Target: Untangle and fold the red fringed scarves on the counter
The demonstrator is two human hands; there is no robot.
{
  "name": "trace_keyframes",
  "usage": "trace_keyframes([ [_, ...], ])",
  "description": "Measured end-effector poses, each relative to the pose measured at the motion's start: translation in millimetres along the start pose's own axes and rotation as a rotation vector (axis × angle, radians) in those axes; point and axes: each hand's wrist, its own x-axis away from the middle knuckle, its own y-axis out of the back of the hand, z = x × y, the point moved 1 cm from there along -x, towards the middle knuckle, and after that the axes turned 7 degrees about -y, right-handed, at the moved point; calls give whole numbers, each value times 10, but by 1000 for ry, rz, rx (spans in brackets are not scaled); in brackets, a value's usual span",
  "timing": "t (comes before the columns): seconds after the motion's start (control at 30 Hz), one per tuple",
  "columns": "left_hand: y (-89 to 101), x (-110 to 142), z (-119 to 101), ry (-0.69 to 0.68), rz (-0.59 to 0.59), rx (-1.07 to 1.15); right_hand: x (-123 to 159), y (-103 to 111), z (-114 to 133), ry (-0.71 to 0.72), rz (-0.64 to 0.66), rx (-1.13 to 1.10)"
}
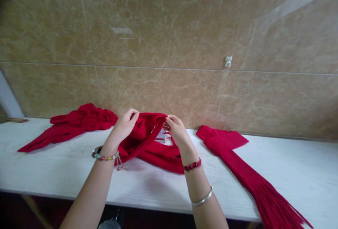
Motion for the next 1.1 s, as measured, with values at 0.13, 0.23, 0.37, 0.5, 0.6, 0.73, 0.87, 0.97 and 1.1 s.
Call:
trace_keyframes([
  [0.13,-49,-2,-71,35,-79,14,69,22,107,-1,-16,4],
  [0.23,56,11,-149,39,-243,82,160,2,181,-59,59,55],
  [0.37,240,32,-213,27,-355,108,281,10,252,-104,224,114],
  [0.5,179,13,-150,27,-268,-33,291,60,244,-17,344,465],
  [0.6,39,-1,-37,5,-158,-156,215,107,174,146,199,943],
  [0.73,-80,25,65,-91,124,-165,100,128,63,310,-138,1076],
  [0.87,-128,70,-14,-194,315,9,54,79,-3,271,-115,725],
  [0.97,-129,67,-117,-234,299,163,69,56,15,191,-54,559],
  [1.1,-72,46,-170,-223,198,261,139,78,113,162,-17,664],
])
